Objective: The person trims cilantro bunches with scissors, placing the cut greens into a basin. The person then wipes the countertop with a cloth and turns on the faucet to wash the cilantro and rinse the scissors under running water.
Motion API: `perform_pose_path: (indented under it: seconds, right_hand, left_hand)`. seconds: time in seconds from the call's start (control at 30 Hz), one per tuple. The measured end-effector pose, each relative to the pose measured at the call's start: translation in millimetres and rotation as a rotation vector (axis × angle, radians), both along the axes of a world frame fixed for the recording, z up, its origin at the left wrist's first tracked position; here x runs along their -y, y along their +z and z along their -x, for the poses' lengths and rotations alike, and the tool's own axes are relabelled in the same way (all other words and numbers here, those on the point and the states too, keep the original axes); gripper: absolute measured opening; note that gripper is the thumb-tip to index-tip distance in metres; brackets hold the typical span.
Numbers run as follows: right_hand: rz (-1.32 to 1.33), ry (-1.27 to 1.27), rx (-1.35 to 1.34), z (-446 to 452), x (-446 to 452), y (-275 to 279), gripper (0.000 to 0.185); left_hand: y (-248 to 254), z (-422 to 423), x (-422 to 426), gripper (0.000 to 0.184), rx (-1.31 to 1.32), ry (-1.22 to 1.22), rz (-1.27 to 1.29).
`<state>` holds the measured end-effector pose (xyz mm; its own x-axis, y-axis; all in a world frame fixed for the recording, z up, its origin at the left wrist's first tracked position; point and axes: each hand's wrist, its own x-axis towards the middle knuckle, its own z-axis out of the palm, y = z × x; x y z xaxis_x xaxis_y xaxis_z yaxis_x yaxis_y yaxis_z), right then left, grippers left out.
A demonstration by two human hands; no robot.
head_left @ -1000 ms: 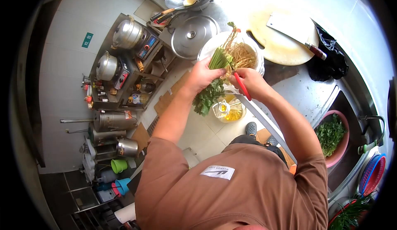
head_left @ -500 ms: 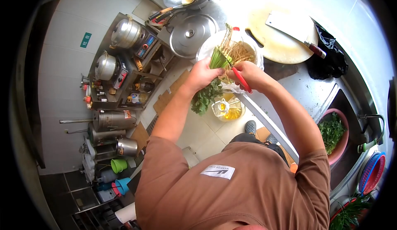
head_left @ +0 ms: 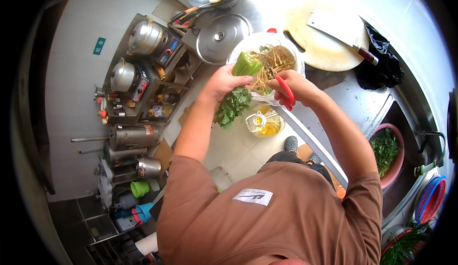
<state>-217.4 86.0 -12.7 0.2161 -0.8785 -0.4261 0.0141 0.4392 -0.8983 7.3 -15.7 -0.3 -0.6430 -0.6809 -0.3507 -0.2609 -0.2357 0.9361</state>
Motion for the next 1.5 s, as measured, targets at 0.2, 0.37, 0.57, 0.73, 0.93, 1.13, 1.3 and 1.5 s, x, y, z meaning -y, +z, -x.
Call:
perform_pose_path:
  seconds: [0.2,0.37,0.57,0.73,0.93,1.13,1.3,1.5]
  right_hand:
    - [0.059,0.060,0.149,10,-27,1,0.040]
    - [0.131,0.149,0.186,17,-48,11,0.048]
    - [0.118,0.288,0.133,31,-42,5,0.040]
    - [0.102,0.198,0.184,25,-31,4,0.037]
    - [0.029,-0.069,0.280,8,-12,-15,0.037]
    - [-0.114,0.074,0.477,14,-36,-35,0.042]
    - [-0.272,-0.040,0.688,17,-111,-45,0.035]
    - [-0.249,-0.402,0.449,89,-295,-66,0.042]
  left_hand:
    - [11,-24,-3,0.039,-0.142,0.076,-0.032]
    - [28,-15,-14,0.036,-0.066,-0.011,-0.010]
    - [46,7,-8,0.036,0.137,-0.229,-0.065]
    - [51,21,-7,0.037,0.315,-0.390,-0.108]
    - [51,-3,-13,0.039,0.282,-0.212,-0.038]
    - [55,-18,-29,0.040,0.099,-0.054,0.037]
    - [56,19,-52,0.041,-0.028,-0.125,0.062]
    - [17,193,-178,0.033,0.008,-0.589,0.310]
